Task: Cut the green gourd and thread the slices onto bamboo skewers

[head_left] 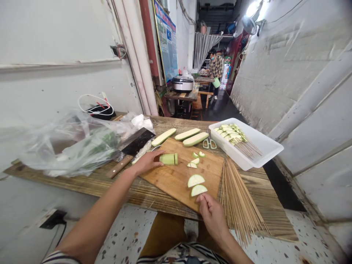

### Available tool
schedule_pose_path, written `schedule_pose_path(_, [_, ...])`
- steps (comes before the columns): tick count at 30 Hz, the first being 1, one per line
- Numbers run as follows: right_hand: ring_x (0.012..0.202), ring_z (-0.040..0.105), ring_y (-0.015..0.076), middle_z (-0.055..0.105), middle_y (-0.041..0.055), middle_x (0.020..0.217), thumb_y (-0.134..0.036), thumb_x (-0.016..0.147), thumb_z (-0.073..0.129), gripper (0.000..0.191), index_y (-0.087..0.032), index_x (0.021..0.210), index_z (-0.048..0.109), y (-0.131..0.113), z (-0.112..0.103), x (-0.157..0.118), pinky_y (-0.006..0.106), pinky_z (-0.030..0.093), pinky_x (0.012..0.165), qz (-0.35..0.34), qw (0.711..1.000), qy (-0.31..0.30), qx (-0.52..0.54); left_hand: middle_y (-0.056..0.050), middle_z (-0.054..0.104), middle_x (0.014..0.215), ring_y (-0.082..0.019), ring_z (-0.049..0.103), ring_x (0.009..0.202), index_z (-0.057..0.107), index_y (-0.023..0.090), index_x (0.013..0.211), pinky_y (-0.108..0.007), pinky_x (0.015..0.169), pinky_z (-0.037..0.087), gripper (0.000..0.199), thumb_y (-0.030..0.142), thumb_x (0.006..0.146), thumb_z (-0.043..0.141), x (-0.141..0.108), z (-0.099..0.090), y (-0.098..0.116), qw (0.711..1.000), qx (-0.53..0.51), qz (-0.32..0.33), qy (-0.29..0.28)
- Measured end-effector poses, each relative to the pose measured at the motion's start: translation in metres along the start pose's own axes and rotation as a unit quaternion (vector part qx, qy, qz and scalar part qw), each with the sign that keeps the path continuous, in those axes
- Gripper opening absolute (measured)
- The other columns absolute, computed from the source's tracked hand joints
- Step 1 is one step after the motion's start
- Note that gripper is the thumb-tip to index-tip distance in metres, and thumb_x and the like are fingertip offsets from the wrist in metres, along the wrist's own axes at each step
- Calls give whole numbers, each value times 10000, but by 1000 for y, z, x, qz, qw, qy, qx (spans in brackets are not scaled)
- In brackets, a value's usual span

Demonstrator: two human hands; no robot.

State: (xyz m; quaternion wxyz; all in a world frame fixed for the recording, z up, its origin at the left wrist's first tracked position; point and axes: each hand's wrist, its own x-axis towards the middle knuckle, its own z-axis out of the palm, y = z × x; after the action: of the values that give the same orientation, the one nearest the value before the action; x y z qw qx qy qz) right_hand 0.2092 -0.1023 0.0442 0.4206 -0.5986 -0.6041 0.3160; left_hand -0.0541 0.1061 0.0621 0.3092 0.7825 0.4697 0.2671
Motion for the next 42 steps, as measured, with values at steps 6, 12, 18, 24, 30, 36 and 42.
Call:
schedule_pose_path(6, [436, 379, 119, 422, -34, 511, -329, 901, 357, 294, -180, 713, 527, -2, 0, 1, 196, 258, 416, 0, 1000, 2, -1, -116, 579, 1219, -299, 509, 1117, 521, 210, 1224, -436, 982, 322, 693, 496, 612, 678, -5, 1, -7, 997, 75, 19, -5])
schedule_pose_path(12, [429, 380, 120, 409, -38, 495, -326, 901, 357, 295, -181, 710, 528, -2, 0, 1, 195, 271, 416, -3, 1000, 2, 1, -135, 521, 1281, -272, 469, 1175, 593, 176, 1115, -407, 1004, 327, 559, 558, 709, 563, -8, 0, -16, 975, 199, 101, -2])
schedule_pose_path(18, [425, 383, 119, 412, -40, 490, -316, 903, 363, 293, -181, 706, 531, -3, -1, 2, 196, 282, 428, -5, 1000, 4, -1, -91, 602, 1197, -248, 557, 1071, 540, 198, 1208, -372, 938, 395, 564, 515, 742, 547, -15, 0, -23, 985, 158, 67, 27])
schedule_pose_path(24, [445, 391, 119, 434, -31, 520, -301, 899, 373, 277, -178, 716, 541, -3, -1, 3, 192, 284, 432, -7, 1000, 6, -2, -85, 608, 1193, -245, 573, 1049, 515, 186, 1247, -360, 924, 406, 595, 510, 748, 530, -23, 0, -27, 990, 136, 39, 24])
schedule_pose_path(30, [443, 402, 119, 428, -36, 506, -295, 903, 366, 281, -177, 717, 540, -6, -1, 1, 192, 299, 446, -4, 1000, 9, -7, -96, 518, 1303, -246, 496, 1160, 447, 161, 1299, -370, 993, 344, 604, 479, 785, 456, -23, 2, -18, 984, 175, 37, -16])
schedule_pose_path(36, [447, 412, 120, 441, -32, 511, -293, 901, 370, 283, -180, 701, 535, -8, -2, 1, 192, 306, 454, -5, 1000, 10, -11, -105, 489, 1328, -246, 472, 1181, 408, 157, 1321, -363, 998, 336, 645, 482, 767, 474, -16, 7, -15, 979, 200, 39, -23])
schedule_pose_path(42, [448, 421, 122, 463, -27, 520, -291, 905, 362, 286, -180, 715, 543, -7, -2, 1, 196, 305, 454, -10, 1000, 12, -13, -95, 478, 1341, -238, 427, 1230, 436, 159, 1305, -353, 1033, 292, 646, 489, 754, 501, -2, 2, -5, 979, 180, 58, -70])
